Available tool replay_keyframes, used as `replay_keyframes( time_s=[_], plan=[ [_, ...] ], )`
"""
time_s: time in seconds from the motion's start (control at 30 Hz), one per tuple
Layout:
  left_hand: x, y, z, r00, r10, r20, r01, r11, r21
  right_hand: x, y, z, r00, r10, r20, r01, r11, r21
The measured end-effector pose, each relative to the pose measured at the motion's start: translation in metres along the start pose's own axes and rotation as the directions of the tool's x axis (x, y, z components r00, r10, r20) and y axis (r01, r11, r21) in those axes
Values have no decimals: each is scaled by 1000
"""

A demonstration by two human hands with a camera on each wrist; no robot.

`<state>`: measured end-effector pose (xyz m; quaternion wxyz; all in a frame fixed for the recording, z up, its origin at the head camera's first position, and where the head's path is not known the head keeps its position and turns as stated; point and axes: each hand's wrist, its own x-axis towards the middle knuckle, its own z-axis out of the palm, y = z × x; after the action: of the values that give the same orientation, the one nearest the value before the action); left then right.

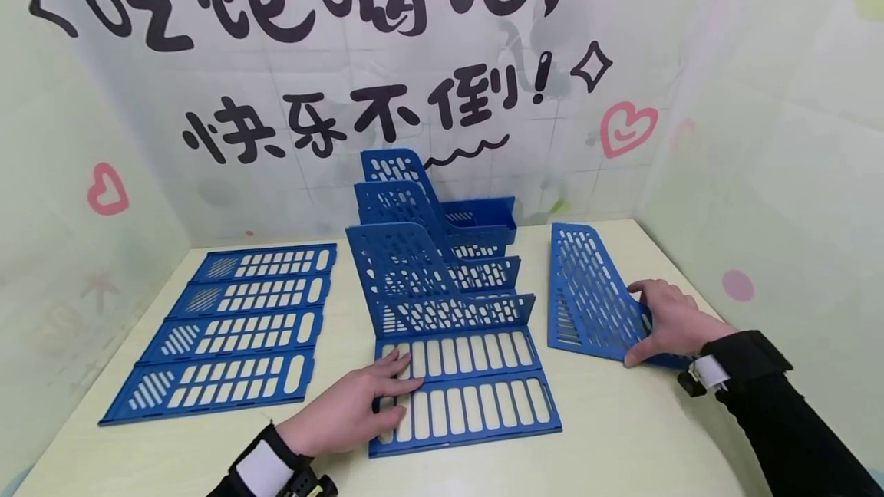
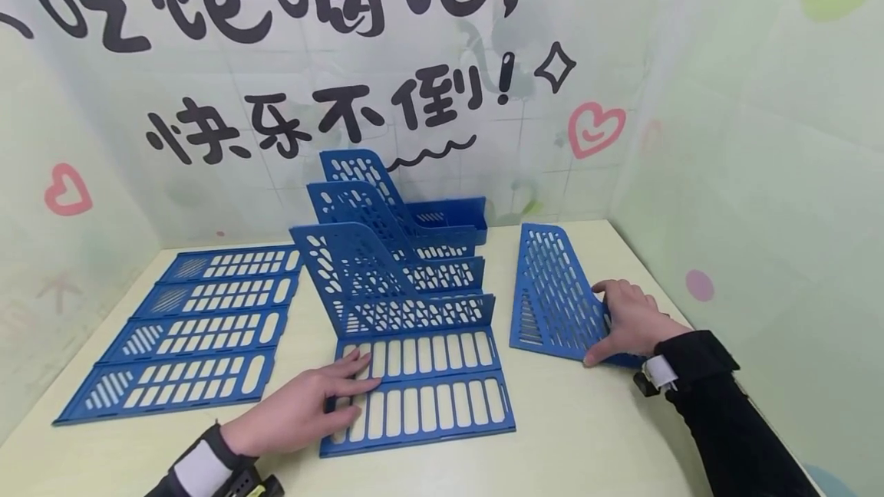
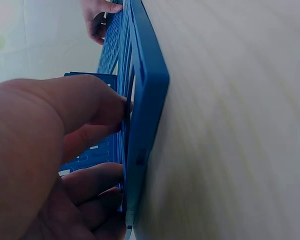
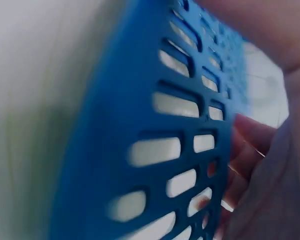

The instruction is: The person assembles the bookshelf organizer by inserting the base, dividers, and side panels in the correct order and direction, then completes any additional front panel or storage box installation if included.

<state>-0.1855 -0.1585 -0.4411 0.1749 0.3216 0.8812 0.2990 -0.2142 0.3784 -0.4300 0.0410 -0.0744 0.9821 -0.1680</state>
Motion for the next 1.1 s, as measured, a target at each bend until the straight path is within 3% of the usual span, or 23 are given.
replay_keyframes(
  time_s=[0.23, 0.37, 0.47, 0.6, 0.77, 0.97, 1.1],
  plan=[
    [2, 1, -1, 1000, 3, 11, -4, 1000, 8, -7, 0, -11, 999, 27, 32, -32, 985, 170],
    [4, 0, -2, 1000, -11, 5, 11, 1000, 22, -14, -7, -18, 1000, -18, -18, 21, 981, 192],
    [5, -1, -2, 1000, -22, 3, 22, 1000, 21, -16, -12, -22, 999, -32, 39, 23, 979, 203],
    [3, -2, 0, 1000, -26, 2, 26, 999, 20, -10, -12, -18, 995, -47, 90, 33, 988, 152],
    [0, -1, 2, 999, -41, 6, 41, 999, 1, 3, -3, 4, 996, -87, 17, 86, 996, 24],
    [1, 1, 3, 1000, -21, 6, 21, 1000, -2, -2, -2, 11, 1000, -5, 27, 8, 995, -96],
    [1, 1, 1, 1000, -23, -5, 23, 1000, 12, -3, -7, 5, 998, 10, 59, -5, 997, -82]
  ],
)
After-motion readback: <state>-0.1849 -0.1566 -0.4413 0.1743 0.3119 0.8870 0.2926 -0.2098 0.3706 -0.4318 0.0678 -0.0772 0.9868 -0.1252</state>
